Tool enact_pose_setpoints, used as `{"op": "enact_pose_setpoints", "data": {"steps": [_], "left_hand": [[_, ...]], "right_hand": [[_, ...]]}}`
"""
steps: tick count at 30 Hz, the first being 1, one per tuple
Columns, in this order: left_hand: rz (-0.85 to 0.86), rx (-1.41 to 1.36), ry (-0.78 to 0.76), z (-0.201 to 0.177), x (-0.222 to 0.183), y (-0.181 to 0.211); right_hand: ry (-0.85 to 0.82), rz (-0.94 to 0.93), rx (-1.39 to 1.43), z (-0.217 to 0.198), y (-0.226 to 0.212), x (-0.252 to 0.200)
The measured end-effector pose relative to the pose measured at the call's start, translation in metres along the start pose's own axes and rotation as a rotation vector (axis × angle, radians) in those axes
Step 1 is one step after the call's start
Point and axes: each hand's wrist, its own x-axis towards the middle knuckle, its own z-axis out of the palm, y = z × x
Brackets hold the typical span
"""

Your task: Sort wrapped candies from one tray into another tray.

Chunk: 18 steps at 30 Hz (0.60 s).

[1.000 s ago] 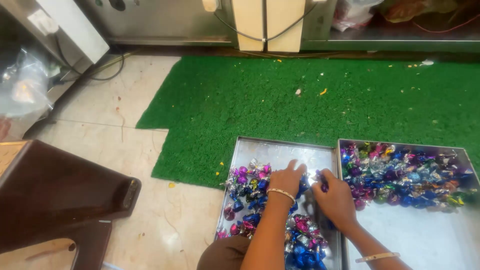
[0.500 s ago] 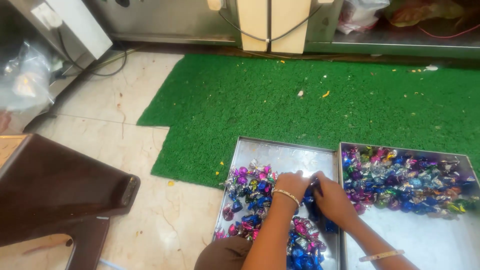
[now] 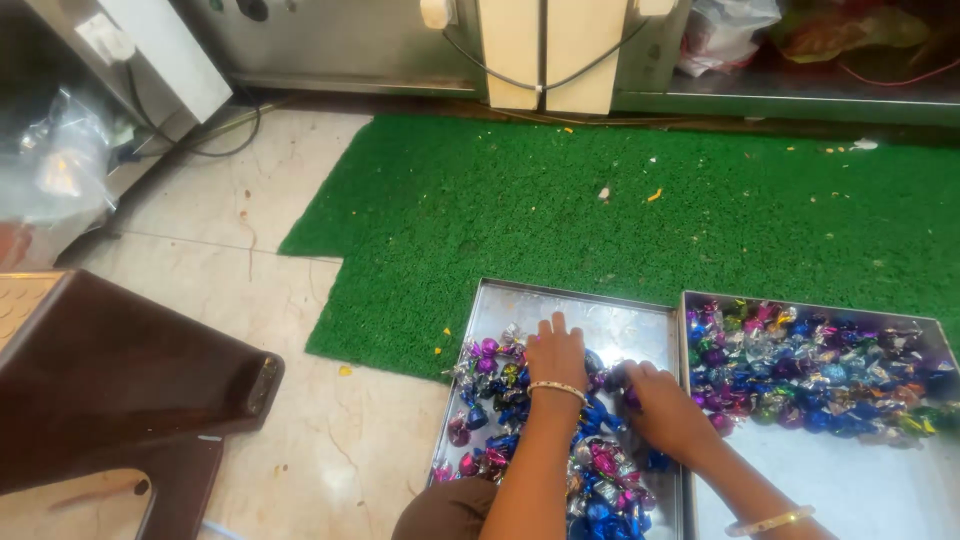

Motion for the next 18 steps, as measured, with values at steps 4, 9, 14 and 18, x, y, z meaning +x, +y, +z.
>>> {"op": "enact_pose_setpoints", "data": {"steps": [4,9,14,18], "left_hand": [[-0.030,-0.310,0.085,-0.003,-0.004,0.011],[0.087,-0.734,-0.281,0.026,-0.002,0.013],[0.121,-0.677,-0.280,-0.029,-0.012,0.026],[0.074,-0.604,-0.219,-0.024,-0.013,0.040]], "right_hand": [[0.071,-0.061,0.019,-0.001,0.009,0.002],[0.229,0.134,0.279,-0.013,0.003,0.008],[0.394,0.154,0.291,-0.012,0.009,0.015],[0.457,0.168,0.358,-0.027,-0.011,0.012]]}}
